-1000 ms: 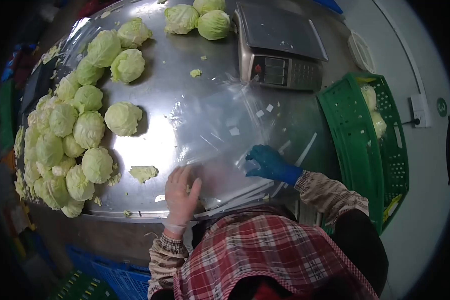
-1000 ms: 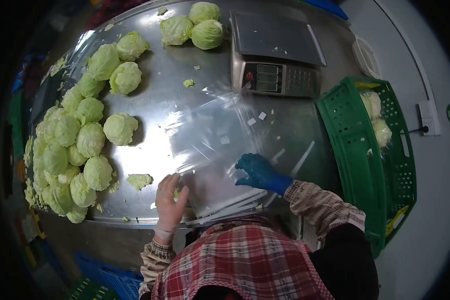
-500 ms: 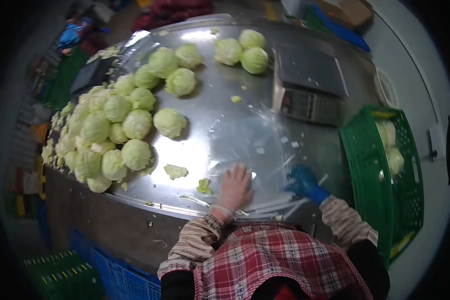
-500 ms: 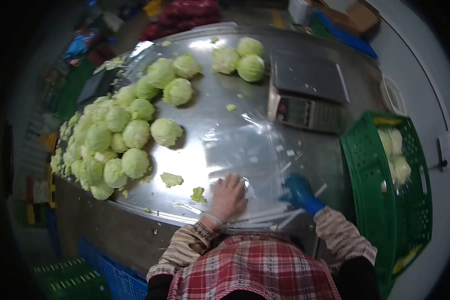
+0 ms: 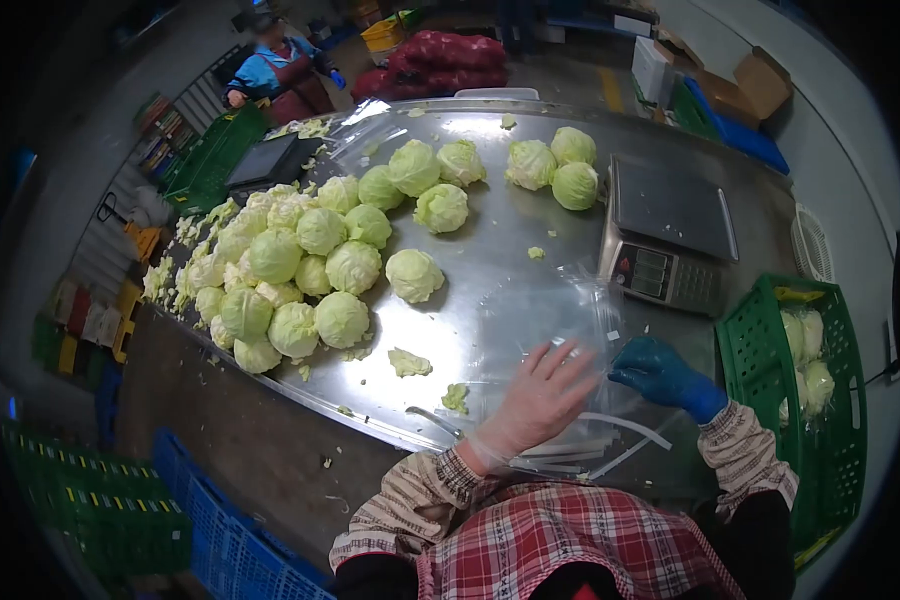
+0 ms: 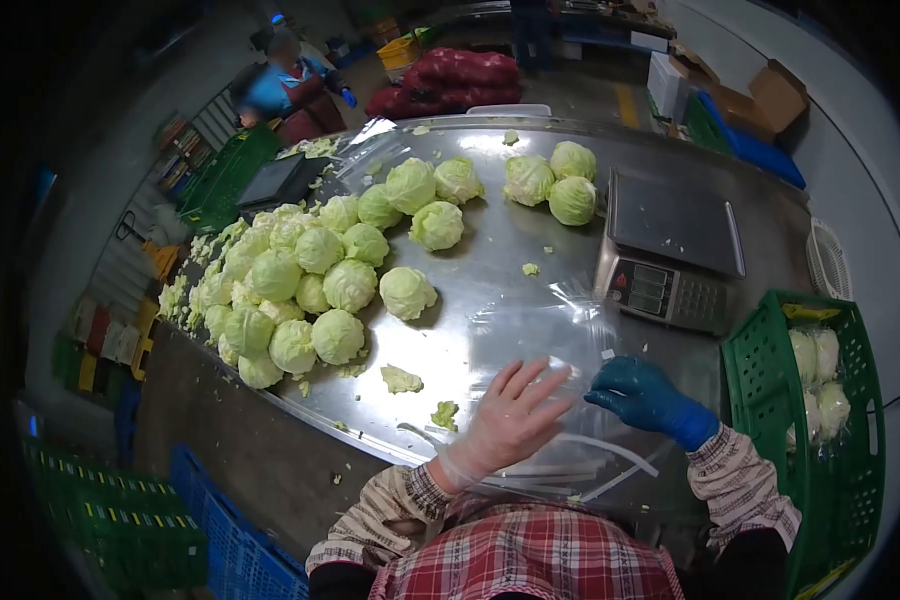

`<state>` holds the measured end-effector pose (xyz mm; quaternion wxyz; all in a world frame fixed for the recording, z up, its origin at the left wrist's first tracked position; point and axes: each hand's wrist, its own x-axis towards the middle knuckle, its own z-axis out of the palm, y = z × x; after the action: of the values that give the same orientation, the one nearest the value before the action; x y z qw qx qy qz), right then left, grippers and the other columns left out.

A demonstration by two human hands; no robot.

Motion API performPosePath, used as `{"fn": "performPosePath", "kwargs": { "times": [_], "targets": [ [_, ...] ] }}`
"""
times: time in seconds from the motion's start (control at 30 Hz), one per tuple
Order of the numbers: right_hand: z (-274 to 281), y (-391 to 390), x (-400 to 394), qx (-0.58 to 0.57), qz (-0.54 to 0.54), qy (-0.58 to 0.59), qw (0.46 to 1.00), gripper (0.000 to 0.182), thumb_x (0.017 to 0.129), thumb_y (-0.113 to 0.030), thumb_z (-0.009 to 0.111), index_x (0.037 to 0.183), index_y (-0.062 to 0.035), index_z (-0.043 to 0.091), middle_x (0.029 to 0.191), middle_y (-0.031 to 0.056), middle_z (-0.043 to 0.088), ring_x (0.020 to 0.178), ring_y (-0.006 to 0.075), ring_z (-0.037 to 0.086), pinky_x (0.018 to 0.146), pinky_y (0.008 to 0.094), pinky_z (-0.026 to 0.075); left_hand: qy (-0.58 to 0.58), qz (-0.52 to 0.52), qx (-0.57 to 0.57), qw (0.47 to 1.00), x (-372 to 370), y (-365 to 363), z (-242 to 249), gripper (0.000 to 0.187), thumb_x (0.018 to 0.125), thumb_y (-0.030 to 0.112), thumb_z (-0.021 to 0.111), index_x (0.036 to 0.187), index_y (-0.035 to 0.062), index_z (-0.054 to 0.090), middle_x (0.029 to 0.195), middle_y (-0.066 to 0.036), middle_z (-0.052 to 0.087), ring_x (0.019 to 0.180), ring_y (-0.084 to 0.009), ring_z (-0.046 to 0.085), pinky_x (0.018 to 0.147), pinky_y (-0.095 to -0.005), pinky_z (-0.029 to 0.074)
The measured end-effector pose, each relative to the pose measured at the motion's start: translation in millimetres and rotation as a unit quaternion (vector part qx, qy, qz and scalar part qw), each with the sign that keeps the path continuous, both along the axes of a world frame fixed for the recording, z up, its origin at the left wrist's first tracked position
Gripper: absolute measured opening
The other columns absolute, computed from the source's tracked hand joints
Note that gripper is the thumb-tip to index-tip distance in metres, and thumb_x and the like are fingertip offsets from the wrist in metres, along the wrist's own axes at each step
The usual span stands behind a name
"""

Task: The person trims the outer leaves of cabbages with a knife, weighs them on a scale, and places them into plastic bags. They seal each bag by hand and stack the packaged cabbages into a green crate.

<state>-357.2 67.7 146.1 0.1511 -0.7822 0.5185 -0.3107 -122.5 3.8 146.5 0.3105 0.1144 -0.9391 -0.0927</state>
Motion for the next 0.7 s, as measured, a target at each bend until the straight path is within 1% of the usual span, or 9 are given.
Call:
{"fn": "performPosePath", "kwargs": {
  "times": [0.07, 0.13, 0.2, 0.27, 0.33, 0.4, 0.5, 0.57, 0.7],
  "targets": [
    [23, -6, 6, 0.006, 0.021, -0.003, 1.0, 0.01, 0.077, -0.016, 0.069, 0.079, -0.0057, 0.067, 0.078, 0.0107, 0.065, 0.071, 0.0276, 0.061, 0.067, 0.0378, 0.049, 0.054, 0.002, 0.038, 0.998, 4, -2, 9, 0.036, 0.071, 0.012, 0.071, 0.104, 0.0065, 0.057, 0.113, -0.01, 0.056, 0.107, -0.0301, 0.051, 0.091, -0.0435, 0.041],
    [51, -7, 10, 0.174, -0.006, -0.06, 0.983, 0.013, 0.082, -0.017, 0.064, 0.079, -0.0045, 0.066, 0.076, 0.0115, 0.064, 0.073, 0.0278, 0.062, 0.069, 0.0373, 0.049, 0.111, -0.01, 0.077, 0.991, 4, -5, 21, 0.027, 0.071, 0.004, 0.069, 0.096, 0.0068, 0.06, 0.102, -0.008, 0.061, 0.098, -0.0284, 0.057, 0.086, -0.0403, 0.045],
    [56, -8, 5, 0.214, 0.029, -0.074, 0.974, 0.019, 0.083, -0.019, 0.063, 0.094, -0.004, 0.066, 0.088, 0.0125, 0.065, 0.083, 0.0286, 0.062, 0.074, 0.0377, 0.048, 0.16, 0.044, 0.138, 0.976, 12, -7, 37, 0.023, 0.07, -0.004, 0.066, 0.09, 0.0062, 0.062, 0.086, -0.007, 0.064, 0.084, -0.0273, 0.06, 0.078, -0.0362, 0.047],
    [71, -7, 7, 0.014, 0.014, -0.144, 0.989, 0.032, 0.082, -0.022, 0.064, 0.11, -0.0065, 0.061, 0.103, 0.0129, 0.062, 0.094, 0.0299, 0.059, 0.081, 0.0389, 0.046, 0.161, 0.072, 0.132, 0.975, 20, -12, 48, 0.019, 0.072, -0.005, 0.066, 0.089, 0.0044, 0.063, 0.082, -0.008, 0.064, 0.077, -0.0249, 0.062, 0.071, -0.0329, 0.048],
    [88, 0, 19, 0.043, 0.038, -0.194, 0.979, 0.045, 0.08, -0.025, 0.067, 0.12, -0.0098, 0.056, 0.113, 0.0139, 0.058, 0.101, 0.0311, 0.056, 0.085, 0.0402, 0.044, 0.176, 0.129, 0.207, 0.954, 28, -15, 48, 0.018, 0.074, -0.003, 0.067, 0.091, 0.0027, 0.064, 0.08, -0.009, 0.064, 0.073, -0.021, 0.062, 0.066, -0.0287, 0.048],
    [66, 6, 28, -0.056, 0.067, 0.063, 0.994, 0.044, 0.076, -0.025, 0.071, 0.116, -0.0105, 0.059, 0.105, 0.012, 0.061, 0.093, 0.0285, 0.058, 0.079, 0.0385, 0.046, 0.211, 0.131, 0.266, 0.931, 34, -9, 59, 0.018, 0.074, -0.004, 0.067, 0.091, 0.0022, 0.064, 0.076, -0.01, 0.063, 0.066, -0.0192, 0.06, 0.061, -0.0251, 0.047],
    [42, 1, 25, -0.122, -0.009, 0.127, 0.984, 0.039, 0.075, -0.022, 0.072, 0.11, -0.0104, 0.061, 0.094, 0.0066, 0.063, 0.081, 0.0237, 0.059, 0.07, 0.0353, 0.046, 0.135, 0.164, 0.112, 0.971, 48, -4, 69, 0.02, 0.072, -0.001, 0.067, 0.09, 0.0074, 0.065, 0.069, -0.007, 0.058, 0.059, -0.0221, 0.057, 0.057, -0.0306, 0.048],
    [46, -3, 31, -0.23, -0.054, 0.124, 0.964, 0.033, 0.076, -0.02, 0.07, 0.106, -0.0109, 0.062, 0.092, 0.005, 0.063, 0.079, 0.022, 0.059, 0.068, 0.0345, 0.046, 0.11, 0.174, -0.124, 0.971, 52, 6, 64, 0.021, 0.069, 0.0, 0.069, 0.088, 0.0069, 0.064, 0.069, -0.004, 0.057, 0.06, -0.0207, 0.054, 0.06, -0.0305, 0.049],
    [-6, -5, 17, -0.208, -0.027, 0.164, 0.964, 0.031, 0.077, -0.024, 0.068, 0.105, -0.0105, 0.063, 0.093, 0.0044, 0.062, 0.084, 0.0212, 0.058, 0.075, 0.0372, 0.044, 0.054, 0.135, -0.101, 0.984, 46, 20, 13, 0.035, 0.067, 0.001, 0.063, 0.102, 0.0061, 0.062, 0.081, -0.004, 0.058, 0.067, -0.0211, 0.054, 0.064, -0.0328, 0.048]
  ]
}}
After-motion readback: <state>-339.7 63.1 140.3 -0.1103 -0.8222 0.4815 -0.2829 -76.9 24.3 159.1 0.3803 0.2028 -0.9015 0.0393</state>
